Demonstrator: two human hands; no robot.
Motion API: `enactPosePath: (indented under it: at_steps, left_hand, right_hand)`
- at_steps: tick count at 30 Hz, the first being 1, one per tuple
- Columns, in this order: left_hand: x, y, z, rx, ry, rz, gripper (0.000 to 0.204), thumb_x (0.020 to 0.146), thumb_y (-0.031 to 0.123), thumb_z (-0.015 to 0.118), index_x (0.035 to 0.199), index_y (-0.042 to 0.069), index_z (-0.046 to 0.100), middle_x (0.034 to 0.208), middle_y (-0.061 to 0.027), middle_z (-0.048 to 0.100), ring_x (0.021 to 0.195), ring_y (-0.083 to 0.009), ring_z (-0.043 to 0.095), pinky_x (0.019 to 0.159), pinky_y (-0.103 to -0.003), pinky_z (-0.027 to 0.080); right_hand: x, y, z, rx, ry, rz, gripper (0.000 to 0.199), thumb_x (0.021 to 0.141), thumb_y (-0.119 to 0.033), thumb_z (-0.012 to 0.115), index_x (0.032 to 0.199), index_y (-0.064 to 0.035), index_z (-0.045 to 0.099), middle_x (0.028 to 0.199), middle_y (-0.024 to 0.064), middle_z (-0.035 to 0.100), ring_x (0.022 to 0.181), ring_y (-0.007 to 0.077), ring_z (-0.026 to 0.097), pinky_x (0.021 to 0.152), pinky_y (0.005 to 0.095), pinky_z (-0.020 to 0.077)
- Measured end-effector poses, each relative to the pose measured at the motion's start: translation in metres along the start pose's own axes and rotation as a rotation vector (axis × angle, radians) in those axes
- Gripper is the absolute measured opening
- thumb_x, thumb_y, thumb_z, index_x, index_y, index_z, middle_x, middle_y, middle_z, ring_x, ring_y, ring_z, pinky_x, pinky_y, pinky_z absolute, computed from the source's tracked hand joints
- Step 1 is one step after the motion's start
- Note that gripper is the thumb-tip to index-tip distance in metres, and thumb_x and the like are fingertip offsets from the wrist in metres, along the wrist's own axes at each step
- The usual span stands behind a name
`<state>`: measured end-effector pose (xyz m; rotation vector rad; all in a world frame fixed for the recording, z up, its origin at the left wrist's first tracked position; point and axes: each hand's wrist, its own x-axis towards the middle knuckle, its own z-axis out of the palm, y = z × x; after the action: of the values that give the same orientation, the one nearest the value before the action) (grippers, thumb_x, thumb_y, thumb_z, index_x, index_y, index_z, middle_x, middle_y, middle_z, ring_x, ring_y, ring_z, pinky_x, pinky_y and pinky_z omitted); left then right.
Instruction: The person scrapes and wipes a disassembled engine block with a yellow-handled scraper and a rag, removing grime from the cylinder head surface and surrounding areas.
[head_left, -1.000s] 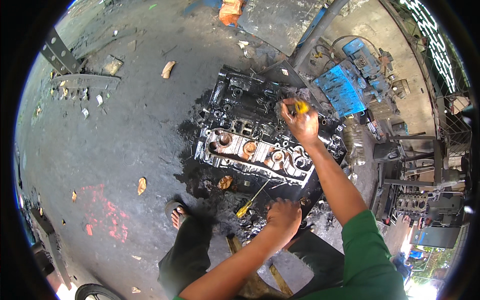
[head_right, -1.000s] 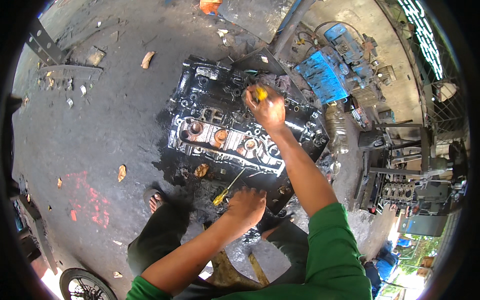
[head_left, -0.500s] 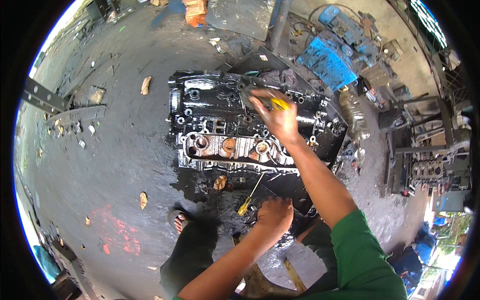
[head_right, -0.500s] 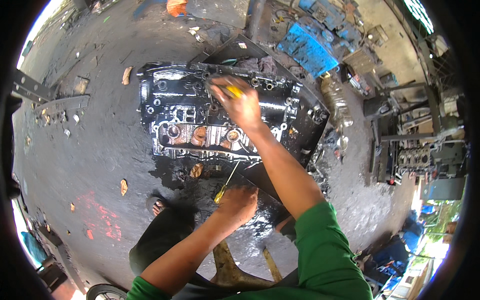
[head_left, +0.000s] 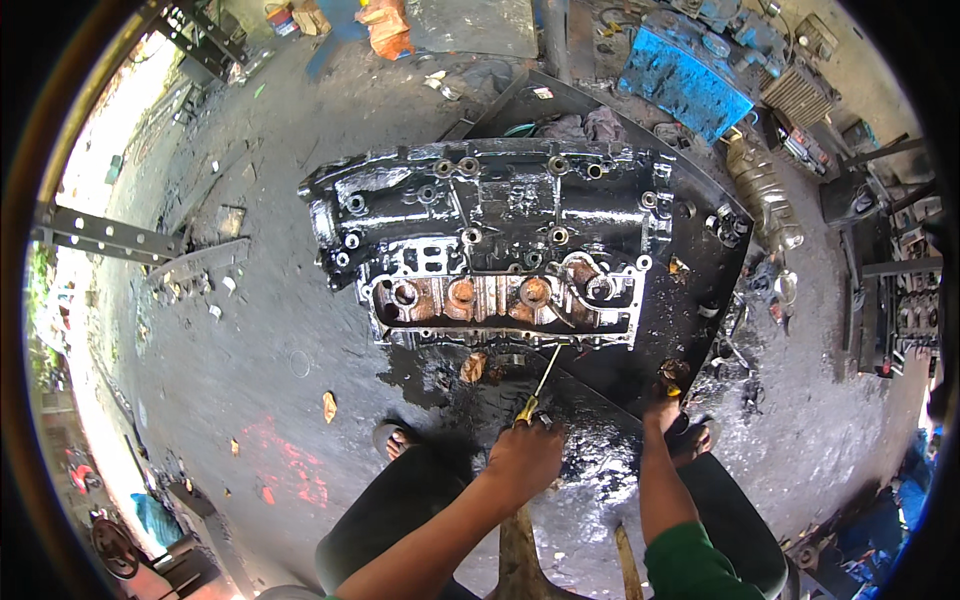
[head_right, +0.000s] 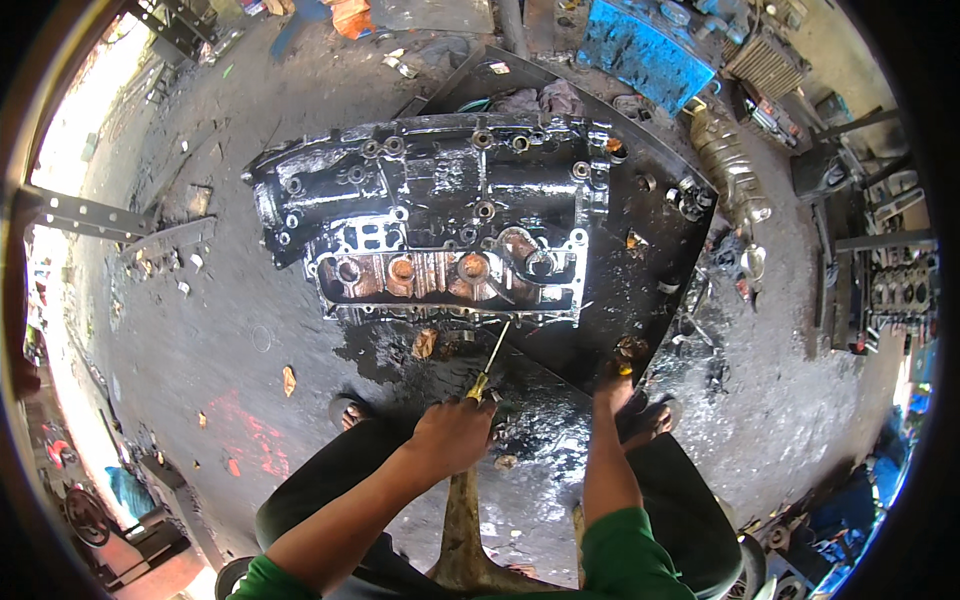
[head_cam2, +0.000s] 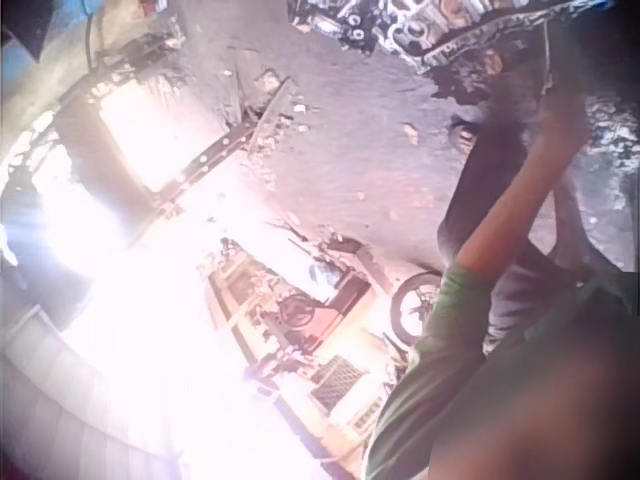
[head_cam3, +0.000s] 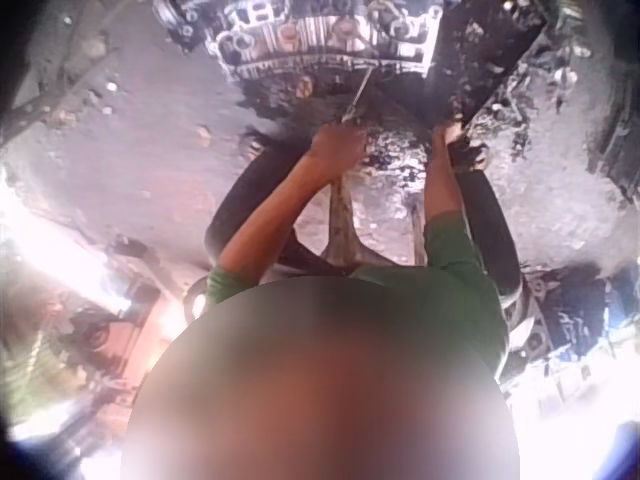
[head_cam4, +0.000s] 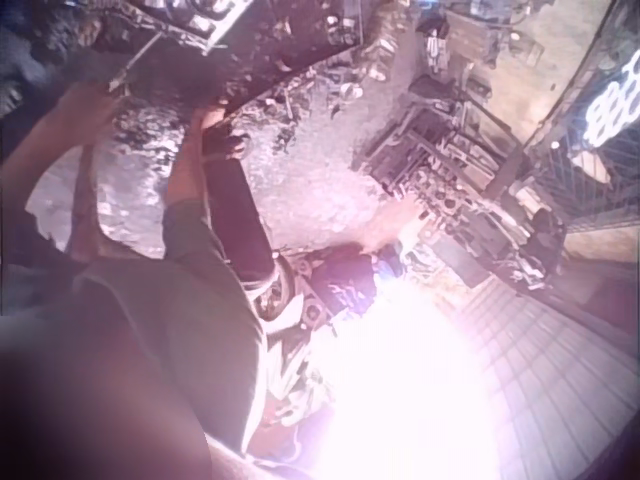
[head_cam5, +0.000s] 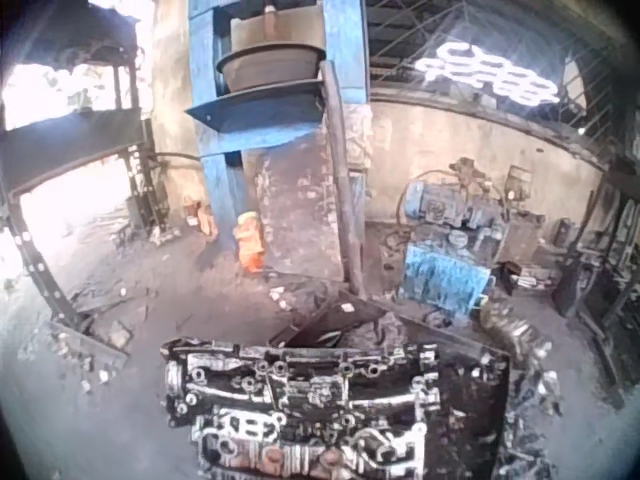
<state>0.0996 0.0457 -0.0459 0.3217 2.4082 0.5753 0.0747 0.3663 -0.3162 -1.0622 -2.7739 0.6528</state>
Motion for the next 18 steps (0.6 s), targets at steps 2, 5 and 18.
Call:
enactPosePath:
  at_steps: [2, 5, 18]
  left_hand:
    - [0.003, 0.001, 0.000, 0.041, -0.018, 0.002, 0.034, 0.085, 0.023, 0.062, 0.111, 0.002, 0.057, 0.092, -0.0176, 0.067, 0.084, -0.0362, 0.068, 0.073, -0.046, 0.056]
    - [0.010, 0.004, -0.003, 0.015, -0.050, 0.000, 0.035, 0.086, 0.023, 0.061, 0.113, 0.002, 0.057, 0.092, -0.0178, 0.067, 0.085, -0.0358, 0.068, 0.074, -0.046, 0.056]
    - [-0.002, -0.002, -0.029, -0.032, 0.156, 0.069, 0.027, 0.087, 0.022, 0.059, 0.106, 0.002, 0.060, 0.090, -0.0169, 0.068, 0.079, -0.0352, 0.069, 0.069, -0.046, 0.056]
  right_hand:
    - [-0.002, -0.004, 0.037, 0.054, 0.035, 0.127, 0.036, 0.082, -0.037, 0.072, 0.092, -0.0023, 0.071, 0.088, 0.0154, 0.072, 0.080, 0.0302, 0.071, 0.070, 0.0403, 0.0536]
    - [-0.007, -0.043, 0.055, -0.102, -0.156, -0.039, 0.035, 0.083, -0.035, 0.073, 0.098, -0.0035, 0.070, 0.090, 0.0176, 0.071, 0.085, 0.0284, 0.070, 0.073, 0.0363, 0.0533]
    - [-0.037, -0.327, -0.191, 0.592, -0.265, -0.821, 0.015, 0.085, -0.001, 0.068, 0.099, -0.0027, 0.069, 0.100, 0.0103, 0.070, 0.091, 0.0180, 0.066, 0.083, 0.0304, 0.0522]
